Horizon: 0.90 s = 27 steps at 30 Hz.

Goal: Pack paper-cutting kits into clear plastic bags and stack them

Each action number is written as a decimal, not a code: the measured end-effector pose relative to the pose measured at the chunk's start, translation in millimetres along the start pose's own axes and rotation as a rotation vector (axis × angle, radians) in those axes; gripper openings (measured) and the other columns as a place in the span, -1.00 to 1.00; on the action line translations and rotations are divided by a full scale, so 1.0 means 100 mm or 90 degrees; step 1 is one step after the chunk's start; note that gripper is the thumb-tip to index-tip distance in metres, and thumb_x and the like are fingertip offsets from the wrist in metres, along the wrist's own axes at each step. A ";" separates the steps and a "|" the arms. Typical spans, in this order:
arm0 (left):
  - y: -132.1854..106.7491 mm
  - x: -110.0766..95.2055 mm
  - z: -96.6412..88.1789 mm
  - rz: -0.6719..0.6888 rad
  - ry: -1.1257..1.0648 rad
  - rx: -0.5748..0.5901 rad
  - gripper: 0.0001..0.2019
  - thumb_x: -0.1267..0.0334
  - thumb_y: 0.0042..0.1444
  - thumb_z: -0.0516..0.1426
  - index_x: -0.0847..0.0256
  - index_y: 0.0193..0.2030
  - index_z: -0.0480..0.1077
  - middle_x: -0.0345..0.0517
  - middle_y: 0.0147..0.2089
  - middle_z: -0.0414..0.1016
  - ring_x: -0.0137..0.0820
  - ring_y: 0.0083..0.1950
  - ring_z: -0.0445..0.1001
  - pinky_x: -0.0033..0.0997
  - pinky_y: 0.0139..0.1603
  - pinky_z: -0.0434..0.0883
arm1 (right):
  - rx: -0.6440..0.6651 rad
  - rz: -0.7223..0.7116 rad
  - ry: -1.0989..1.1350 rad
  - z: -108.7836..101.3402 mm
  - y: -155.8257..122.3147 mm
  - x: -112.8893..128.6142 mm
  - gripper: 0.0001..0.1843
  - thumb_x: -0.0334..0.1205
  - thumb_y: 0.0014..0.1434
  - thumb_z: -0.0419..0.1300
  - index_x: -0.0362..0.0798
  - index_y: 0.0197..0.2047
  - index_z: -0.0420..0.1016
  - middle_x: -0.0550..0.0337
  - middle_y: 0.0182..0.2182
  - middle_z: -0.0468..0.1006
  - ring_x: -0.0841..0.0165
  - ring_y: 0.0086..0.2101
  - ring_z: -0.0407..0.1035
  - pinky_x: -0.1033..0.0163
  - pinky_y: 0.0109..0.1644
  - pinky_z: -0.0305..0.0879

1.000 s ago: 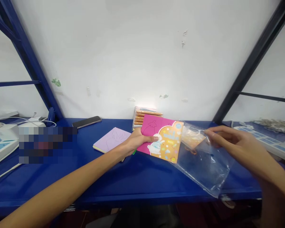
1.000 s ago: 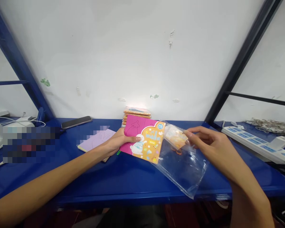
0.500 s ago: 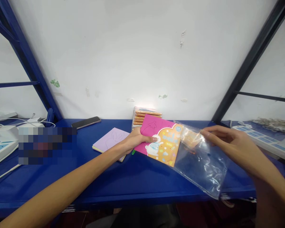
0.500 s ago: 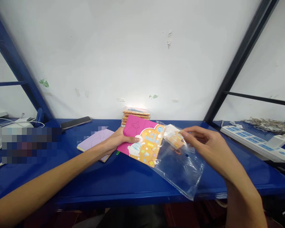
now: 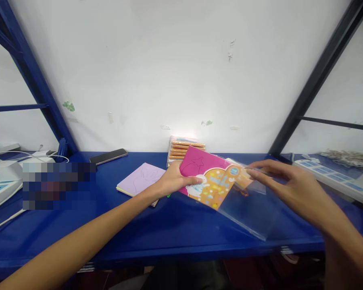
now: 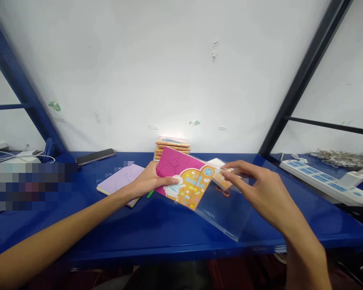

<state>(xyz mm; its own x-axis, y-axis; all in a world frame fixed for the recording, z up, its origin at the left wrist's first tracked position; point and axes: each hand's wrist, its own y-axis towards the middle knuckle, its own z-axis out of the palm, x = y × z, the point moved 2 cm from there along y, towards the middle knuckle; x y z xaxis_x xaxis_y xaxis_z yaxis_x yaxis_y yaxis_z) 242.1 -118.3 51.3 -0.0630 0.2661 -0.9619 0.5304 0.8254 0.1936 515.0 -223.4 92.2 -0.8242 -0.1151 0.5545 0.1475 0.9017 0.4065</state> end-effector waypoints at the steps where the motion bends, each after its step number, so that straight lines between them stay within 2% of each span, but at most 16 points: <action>1: -0.01 -0.03 0.01 0.041 0.027 -0.037 -0.59 0.09 -0.03 0.43 0.20 -0.06 0.58 0.04 -0.07 0.69 -0.08 -0.07 0.64 -0.12 -0.05 0.56 | -0.031 -0.012 -0.036 -0.03 -0.02 0.02 -0.56 0.32 0.20 0.22 0.20 -0.10 0.64 0.21 -0.15 0.73 0.02 -0.19 0.59 0.00 -0.10 0.39; 3: -0.05 -0.07 0.02 0.129 0.067 -0.102 -0.62 0.10 0.05 0.39 0.14 0.01 0.58 -0.01 -0.01 0.68 -0.09 0.00 0.63 -0.12 0.04 0.53 | -0.080 -0.045 -0.089 -0.06 -0.05 0.06 -0.55 0.34 0.19 0.22 0.23 -0.08 0.64 0.22 -0.12 0.71 0.02 -0.24 0.59 -0.02 -0.15 0.38; 5: -0.09 -0.10 0.03 0.207 0.114 -0.131 -0.74 0.15 0.13 0.33 0.11 -0.05 0.61 -0.05 -0.04 0.69 -0.10 0.01 0.62 -0.13 0.09 0.50 | -0.101 -0.107 -0.114 -0.05 -0.07 0.10 -0.57 0.31 0.20 0.23 0.24 -0.06 0.64 0.20 -0.09 0.71 0.00 -0.21 0.58 -0.03 -0.13 0.39; 8: -0.15 -0.10 0.06 0.304 0.205 -0.113 -0.89 0.22 0.12 0.32 0.09 -0.20 0.63 -0.05 -0.10 0.71 -0.11 -0.02 0.63 -0.16 0.08 0.49 | -0.066 -0.216 -0.116 0.06 -0.07 0.17 -0.64 0.20 0.26 0.22 0.22 -0.04 0.66 0.18 -0.07 0.72 -0.01 -0.09 0.57 -0.09 0.03 0.38; 10: -0.17 -0.09 0.07 0.354 0.253 -0.111 -0.88 0.25 0.10 0.34 0.07 -0.19 0.62 -0.04 -0.09 0.70 -0.12 0.00 0.63 -0.17 0.11 0.46 | -0.038 -0.263 -0.112 0.15 -0.06 0.22 -0.69 0.09 0.31 0.20 0.20 -0.05 0.69 0.18 -0.10 0.73 0.03 -0.11 0.58 -0.15 0.15 0.33; 11: -0.17 -0.10 0.07 0.369 0.265 -0.133 -0.86 0.25 0.10 0.35 0.06 -0.17 0.61 -0.04 -0.08 0.69 -0.13 0.02 0.61 -0.17 0.15 0.43 | -0.036 -0.275 -0.108 0.19 -0.06 0.25 -0.71 0.04 0.33 0.19 0.19 -0.06 0.69 0.19 -0.12 0.74 0.05 -0.13 0.59 -0.17 0.21 0.29; 13: -0.16 -0.12 0.03 0.386 0.254 -0.234 -0.76 0.22 0.09 0.37 0.03 -0.08 0.57 -0.05 0.01 0.64 -0.13 0.12 0.55 -0.16 0.24 0.37 | -0.061 -0.275 -0.096 0.23 -0.07 0.32 -0.73 -0.01 0.35 0.17 0.18 -0.09 0.71 0.21 -0.20 0.75 0.09 -0.15 0.60 -0.18 0.30 0.21; 14: -0.15 -0.13 0.00 0.386 0.228 -0.302 -0.64 0.19 0.06 0.39 0.02 0.02 0.52 -0.04 0.10 0.58 -0.13 0.18 0.50 -0.16 0.27 0.34 | -0.082 -0.263 -0.086 0.24 -0.08 0.36 -0.73 -0.01 0.35 0.18 0.18 -0.11 0.71 0.22 -0.24 0.75 0.09 -0.16 0.60 -0.17 0.32 0.20; 16: -0.12 -0.14 -0.07 0.374 0.156 -0.408 -0.35 0.13 0.00 0.43 -0.02 0.24 0.36 -0.01 0.27 0.44 -0.14 0.28 0.41 -0.19 0.29 0.33 | -0.126 -0.211 -0.053 0.22 -0.10 0.41 -0.74 0.04 0.31 0.22 0.17 -0.18 0.72 0.21 -0.29 0.74 0.07 -0.18 0.60 -0.15 0.28 0.27; 17: -0.10 -0.14 -0.10 0.361 0.126 -0.419 -0.27 0.11 0.00 0.43 -0.03 0.30 0.28 0.01 0.32 0.39 -0.15 0.29 0.39 -0.21 0.27 0.34 | -0.140 -0.168 -0.026 0.20 -0.10 0.42 -0.74 0.08 0.28 0.26 0.17 -0.21 0.73 0.21 -0.31 0.73 0.05 -0.20 0.60 -0.12 0.20 0.34; 18: -0.07 -0.14 -0.11 0.341 0.109 -0.390 -0.25 0.09 0.02 0.42 -0.02 0.33 0.25 0.02 0.32 0.39 -0.15 0.29 0.40 -0.22 0.26 0.36 | -0.147 -0.118 0.015 0.19 -0.09 0.42 -0.73 0.11 0.23 0.30 0.15 -0.25 0.73 0.21 -0.32 0.72 0.05 -0.23 0.59 -0.08 0.09 0.42; 20: -0.01 -0.12 -0.11 0.287 0.094 -0.253 -0.34 0.07 0.09 0.38 0.03 0.30 0.30 0.04 0.28 0.46 -0.12 0.28 0.43 -0.22 0.22 0.39 | -0.147 -0.026 0.154 0.20 -0.06 0.39 -0.71 0.14 0.15 0.36 0.11 -0.29 0.72 0.20 -0.34 0.71 0.05 -0.26 0.59 0.02 -0.12 0.49; 22: 0.01 -0.10 -0.06 0.247 0.061 -0.117 -0.49 0.05 0.18 0.31 0.11 0.23 0.39 0.06 0.22 0.53 -0.10 0.24 0.48 -0.20 0.19 0.42 | -0.129 0.020 0.338 0.27 -0.01 0.33 -0.71 0.12 0.11 0.41 0.08 -0.32 0.70 0.17 -0.35 0.71 0.04 -0.24 0.59 0.06 -0.19 0.50; 23: 0.01 -0.09 -0.03 0.238 0.035 -0.079 -0.54 0.04 0.22 0.27 0.14 0.20 0.43 0.06 0.20 0.56 -0.10 0.22 0.51 -0.19 0.19 0.43 | -0.113 0.026 0.421 0.32 0.02 0.29 -0.70 0.11 0.09 0.42 0.06 -0.33 0.70 0.15 -0.34 0.72 0.05 -0.22 0.60 0.07 -0.18 0.51; 25: -0.02 -0.08 0.02 0.237 -0.015 -0.069 -0.62 0.04 0.29 0.21 0.18 0.15 0.47 0.06 0.18 0.58 -0.11 0.19 0.54 -0.18 0.20 0.44 | -0.050 0.041 0.520 0.43 0.09 0.23 -0.68 0.11 0.08 0.44 0.03 -0.30 0.70 0.10 -0.32 0.73 0.06 -0.19 0.60 0.08 -0.18 0.50; 27: -0.06 -0.07 0.07 0.231 -0.035 -0.100 -0.62 0.03 0.29 0.21 0.20 0.13 0.50 0.06 0.16 0.60 -0.11 0.16 0.56 -0.19 0.18 0.46 | 0.032 0.057 0.531 0.52 0.13 0.18 -0.63 0.12 0.07 0.45 0.00 -0.24 0.71 0.08 -0.31 0.73 0.09 -0.21 0.61 0.14 -0.24 0.48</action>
<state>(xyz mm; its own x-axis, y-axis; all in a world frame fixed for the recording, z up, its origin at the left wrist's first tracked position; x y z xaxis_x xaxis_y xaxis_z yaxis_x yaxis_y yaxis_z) 245.4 -128.1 55.2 0.1522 0.5307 -0.8338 0.3741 0.7499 0.5456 473.7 -192.1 69.4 -0.1331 -0.2952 0.9461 0.1527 0.9371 0.3139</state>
